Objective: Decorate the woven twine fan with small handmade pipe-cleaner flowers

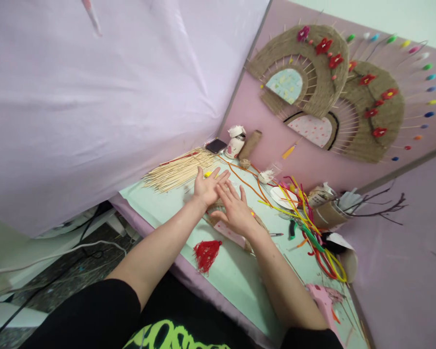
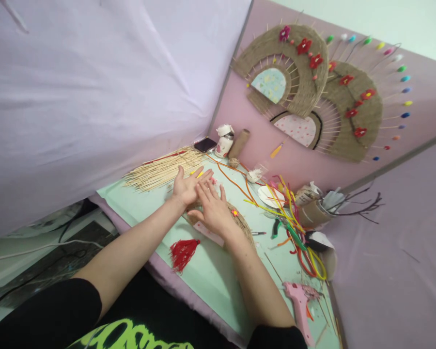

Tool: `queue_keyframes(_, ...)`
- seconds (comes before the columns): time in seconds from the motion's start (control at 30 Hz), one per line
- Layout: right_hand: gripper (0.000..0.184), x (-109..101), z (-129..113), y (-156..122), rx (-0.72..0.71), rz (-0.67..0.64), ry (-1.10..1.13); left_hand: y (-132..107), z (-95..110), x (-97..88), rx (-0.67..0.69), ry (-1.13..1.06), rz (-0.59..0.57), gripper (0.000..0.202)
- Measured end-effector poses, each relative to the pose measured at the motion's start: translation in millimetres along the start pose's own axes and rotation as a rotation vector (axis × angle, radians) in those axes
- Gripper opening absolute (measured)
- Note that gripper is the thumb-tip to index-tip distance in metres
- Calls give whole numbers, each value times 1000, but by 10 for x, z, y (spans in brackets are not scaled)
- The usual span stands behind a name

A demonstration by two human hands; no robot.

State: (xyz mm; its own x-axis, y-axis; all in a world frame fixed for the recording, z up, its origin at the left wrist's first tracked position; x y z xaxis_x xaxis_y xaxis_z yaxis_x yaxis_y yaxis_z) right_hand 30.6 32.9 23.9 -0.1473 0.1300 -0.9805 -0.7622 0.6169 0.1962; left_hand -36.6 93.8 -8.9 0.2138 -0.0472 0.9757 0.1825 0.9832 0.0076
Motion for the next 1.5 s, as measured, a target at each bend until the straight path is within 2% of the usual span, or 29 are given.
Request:
queue_keyframes(0.07, 76, -4, 70, 10, 45, 13, 16, -16, -94, 35, -65, 5, -23, 70)
queue_keyframes(0.17, 79, -19, 21, 14, 13, 21, 31, -33, -206, 54, -135, 18, -39, 69)
queue_keyframes(0.23, 78, -36, -81, -1, -53, 4, 31, -25, -171, 36, -109, 16, -36, 69)
queue_keyframes(0.3, 77, -63, -144, -20, -96, -10, 24, -11, -60, 6, -28, -2, -20, 68)
queue_keyframes(0.4, 76, -95, -92, -24, -70, -1, 13, -8, 31, -21, 34, -30, 2, 68)
queue_keyframes(0.5, 81, -76, -21, -7, -33, 11, 27, -14, -57, -2, -36, -35, -13, 68)
queue_keyframes(0.57, 84, -62, -55, -5, -66, 12, 44, -16, -104, 1, -70, -27, -18, 68)
queue_keyframes(0.67, 84, -81, -141, -26, -149, 3, 63, -10, -41, -7, -22, -22, -12, 70)
queue_keyframes(0.73, 83, -121, -115, -35, -141, 10, 69, -13, 19, -6, 21, -34, -3, 70)
queue_keyframes(0.9, 87, -136, 35, -15, -37, 33, 91, -41, -84, 32, -54, -37, -1, 67)
queue_keyframes(0.97, 89, -112, -10, -13, -77, 25, 109, -38, -109, 40, -75, -33, -14, 68)
queue_keyframes(1.07, 89, -113, -83, -30, -153, 14, 124, -17, -11, 4, -17, -28, 5, 69)
queue_keyframes(1.17, 86, -138, -23, -32, -124, 17, 122, -5, 66, -39, 28, -9, 36, 69)
queue_keyframes(1.27, 86, -117, 34, -13, -75, 13, 122, -4, -15, -30, -15, -7, 16, 67)
queue_keyframes(1.37, 89, -81, -41, -4, -114, 6, 126, -2, -96, -28, -65, -13, 4, 67)
queue_keyframes(1.5, 87, -113, -105, -24, -172, 17, 129, 17, 22, -56, 5, -42, 12, 69)
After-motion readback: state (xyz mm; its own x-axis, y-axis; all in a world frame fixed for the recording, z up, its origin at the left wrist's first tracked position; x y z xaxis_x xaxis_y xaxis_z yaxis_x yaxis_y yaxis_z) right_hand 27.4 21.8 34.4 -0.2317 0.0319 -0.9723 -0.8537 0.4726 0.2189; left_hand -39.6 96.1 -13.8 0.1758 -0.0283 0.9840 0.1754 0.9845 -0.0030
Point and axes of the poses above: each hand's wrist, its own y-axis towards the middle knuckle, its own x-axis out of the palm, z = x × y, the point moved 8 cm from there along y, towards the middle knuckle, and after that the axes turned 3 degrees about -z, right-handed, at the moved point
